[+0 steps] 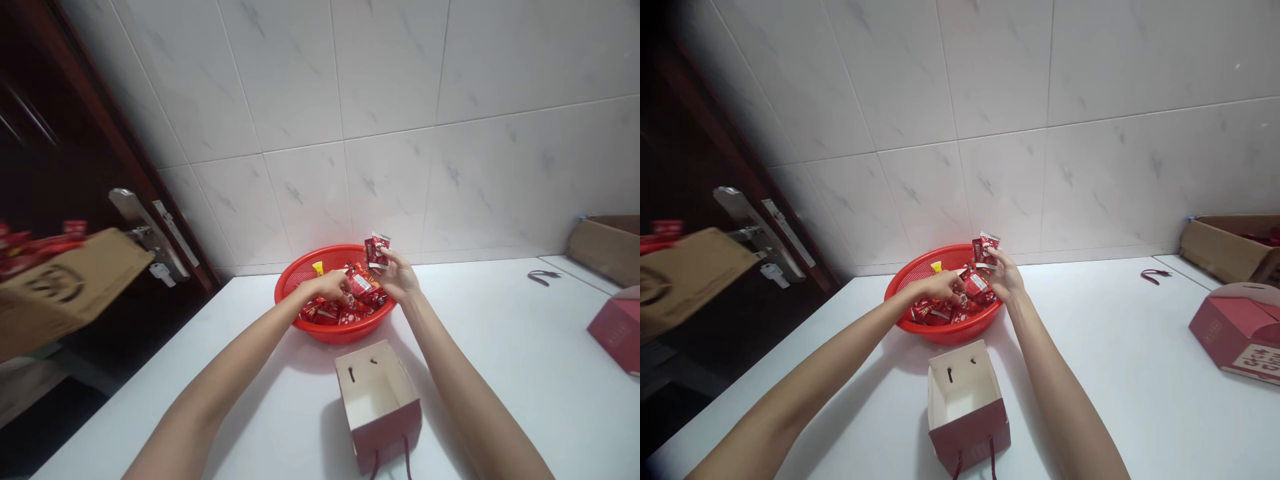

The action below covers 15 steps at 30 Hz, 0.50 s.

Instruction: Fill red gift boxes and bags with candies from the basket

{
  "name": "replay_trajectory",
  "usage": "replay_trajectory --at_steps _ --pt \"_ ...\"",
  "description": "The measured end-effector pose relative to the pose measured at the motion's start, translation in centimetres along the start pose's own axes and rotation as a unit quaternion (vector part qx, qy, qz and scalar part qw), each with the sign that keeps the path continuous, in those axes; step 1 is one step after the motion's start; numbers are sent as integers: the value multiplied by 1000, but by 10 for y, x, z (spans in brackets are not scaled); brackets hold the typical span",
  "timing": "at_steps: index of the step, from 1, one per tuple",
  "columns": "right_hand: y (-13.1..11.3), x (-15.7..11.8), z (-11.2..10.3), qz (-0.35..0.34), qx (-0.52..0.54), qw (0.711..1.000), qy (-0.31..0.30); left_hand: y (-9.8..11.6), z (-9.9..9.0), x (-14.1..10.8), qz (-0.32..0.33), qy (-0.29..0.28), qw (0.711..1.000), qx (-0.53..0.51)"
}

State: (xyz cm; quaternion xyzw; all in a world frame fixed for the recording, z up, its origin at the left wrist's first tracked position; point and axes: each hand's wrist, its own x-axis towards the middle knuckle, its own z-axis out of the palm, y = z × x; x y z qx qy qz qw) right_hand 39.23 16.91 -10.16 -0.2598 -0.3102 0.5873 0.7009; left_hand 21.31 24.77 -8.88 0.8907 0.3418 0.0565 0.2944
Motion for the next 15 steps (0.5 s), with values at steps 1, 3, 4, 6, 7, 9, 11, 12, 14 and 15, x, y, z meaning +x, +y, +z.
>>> replay_trajectory --at_steps 1,3,4,6,7,9,11,12,14,15 --pt "-1 0 0 1 -2 1000 -2 4 -5 -7 14 18 1000 -21" --pt "-3 -2 2 0 -9 1000 -8 10 -12 -22 41 56 995 -75" --pt "-5 -3 3 -3 -13 1000 -13 12 -14 -29 50 76 990 -104" --pt "-8 -6 6 -13 -24 999 -27 16 -15 -42 54 117 979 -160" --pt "-10 -8 8 -21 -32 999 -36 17 -15 -48 53 136 972 -186" --pt "-12 -13 12 -34 -52 997 -56 21 -12 -57 55 160 958 -232" --pt "-15 -20 16 -41 -65 995 -66 25 -6 -64 60 177 942 -279" --pt "-16 -24 17 -41 -70 994 -69 28 -3 -66 64 188 933 -300" --pt "-20 -33 21 -33 -79 993 -76 35 3 -70 71 222 912 -337" --pt "-22 -38 23 -26 -85 993 -82 38 6 -71 75 244 901 -351"
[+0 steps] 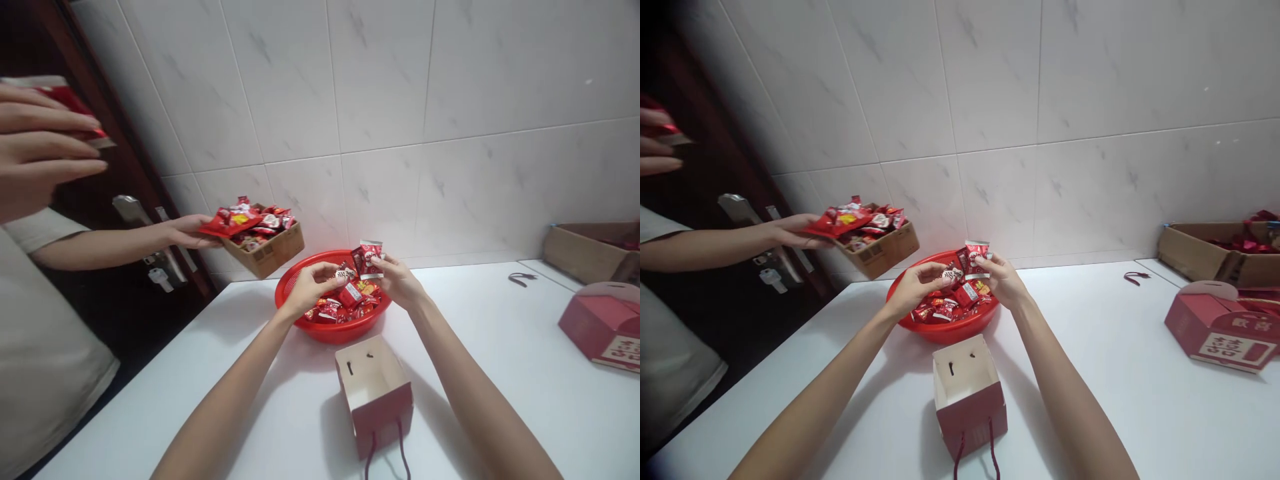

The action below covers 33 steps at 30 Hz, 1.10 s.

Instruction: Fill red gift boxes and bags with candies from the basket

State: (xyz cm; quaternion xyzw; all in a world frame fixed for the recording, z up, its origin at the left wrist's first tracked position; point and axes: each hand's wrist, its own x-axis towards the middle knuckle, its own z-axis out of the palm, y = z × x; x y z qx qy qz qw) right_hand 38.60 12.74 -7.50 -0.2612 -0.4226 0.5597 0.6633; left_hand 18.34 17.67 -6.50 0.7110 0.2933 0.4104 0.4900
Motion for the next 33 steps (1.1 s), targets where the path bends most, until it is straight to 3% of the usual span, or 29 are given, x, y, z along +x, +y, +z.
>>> replay_trajectory --at_steps 4,11,17,23,27,30,33 --pt "-17 -19 8 12 -39 999 -31 5 17 -7 42 59 997 -38" --pt "-35 -43 17 -50 -142 988 -37 8 36 -20 75 11 997 -31" --pt "-34 -47 15 -92 -182 978 -48 16 30 -33 62 -38 997 -8" --pt "-48 -50 11 -110 -192 975 -25 18 23 -54 39 -17 998 39" --pt "-63 -57 8 -131 -198 971 0 23 25 -77 59 -122 978 159" --pt "-73 -63 6 -142 -215 966 -1 30 29 -94 26 -191 949 250" --pt "-81 -69 6 -144 -238 960 -9 35 34 -104 -9 -221 926 307"
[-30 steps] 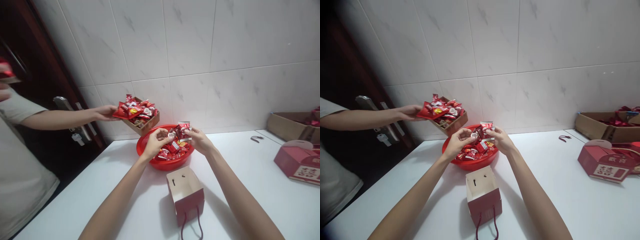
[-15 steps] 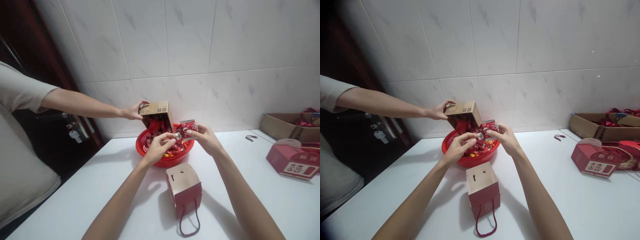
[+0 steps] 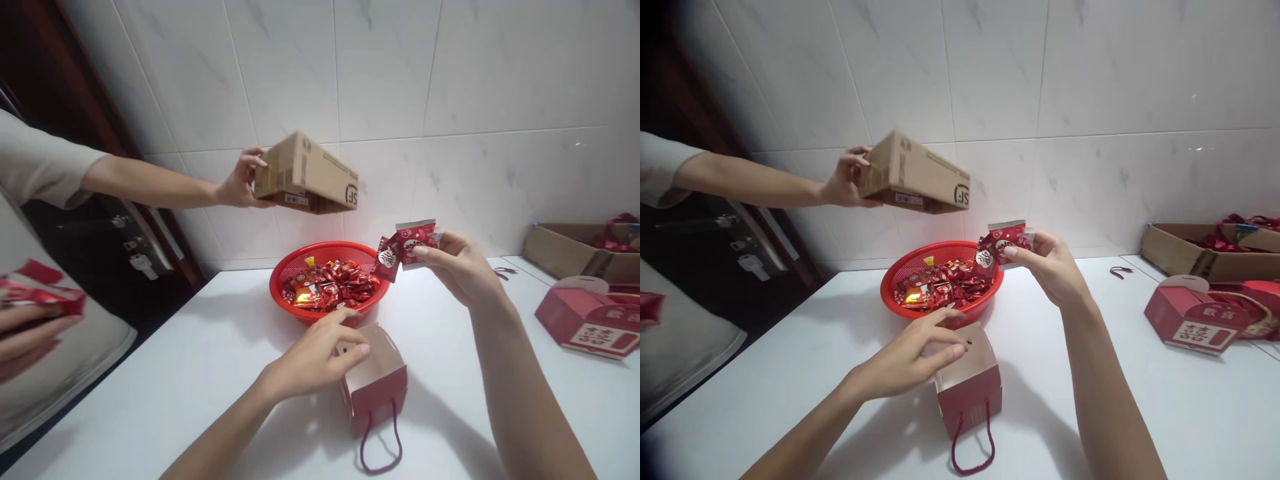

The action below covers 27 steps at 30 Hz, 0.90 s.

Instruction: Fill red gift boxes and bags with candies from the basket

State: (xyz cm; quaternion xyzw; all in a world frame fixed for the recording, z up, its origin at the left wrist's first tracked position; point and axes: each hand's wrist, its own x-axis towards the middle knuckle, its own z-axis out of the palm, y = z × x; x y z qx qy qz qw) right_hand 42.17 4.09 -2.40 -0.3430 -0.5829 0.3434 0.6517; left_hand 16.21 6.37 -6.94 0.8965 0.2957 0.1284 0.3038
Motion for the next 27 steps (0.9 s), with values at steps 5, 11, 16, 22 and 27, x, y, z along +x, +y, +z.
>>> replay_trajectory --at_steps 5,11,16,22,27 --pt "-10 -6 1 -5 -29 999 -23 3 1 -4 -34 -34 999 13" --pt "-25 -14 16 50 -78 986 -137 4 -6 -5 -33 -46 998 -33" --pt "-31 -18 31 81 -131 945 -290 9 -11 -6 8 -60 996 -72" --pt "-21 -16 38 67 -246 877 -408 11 -16 -6 1 -106 991 -78" --pt "-17 -16 40 61 -282 854 -432 7 -18 -8 19 -93 992 -86"
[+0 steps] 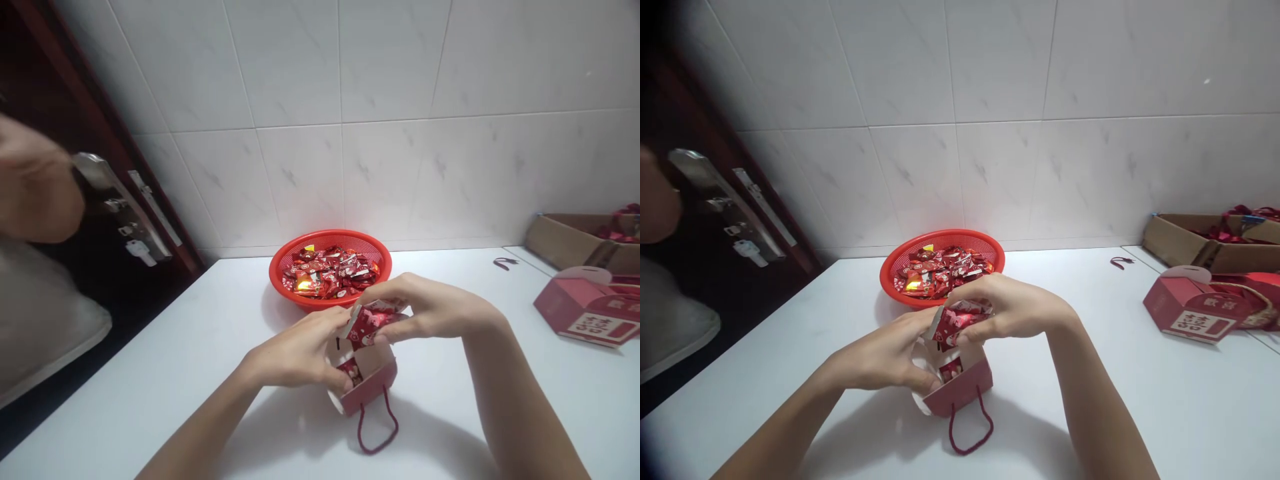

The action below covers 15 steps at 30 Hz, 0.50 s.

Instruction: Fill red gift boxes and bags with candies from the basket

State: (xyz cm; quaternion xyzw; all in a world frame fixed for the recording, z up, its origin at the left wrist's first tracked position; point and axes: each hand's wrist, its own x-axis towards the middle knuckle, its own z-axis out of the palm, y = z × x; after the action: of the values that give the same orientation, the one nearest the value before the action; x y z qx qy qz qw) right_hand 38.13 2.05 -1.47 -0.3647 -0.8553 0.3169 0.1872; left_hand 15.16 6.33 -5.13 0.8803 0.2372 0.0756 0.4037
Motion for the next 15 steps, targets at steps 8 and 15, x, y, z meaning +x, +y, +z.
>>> replay_trajectory --at_steps 8,15 --pt "-14 5 7 50 -42 997 -34 6 -2 -3 -6 7 1000 -1" --pt "-14 6 15 108 -63 992 -23 7 -3 -5 -12 8 999 31"
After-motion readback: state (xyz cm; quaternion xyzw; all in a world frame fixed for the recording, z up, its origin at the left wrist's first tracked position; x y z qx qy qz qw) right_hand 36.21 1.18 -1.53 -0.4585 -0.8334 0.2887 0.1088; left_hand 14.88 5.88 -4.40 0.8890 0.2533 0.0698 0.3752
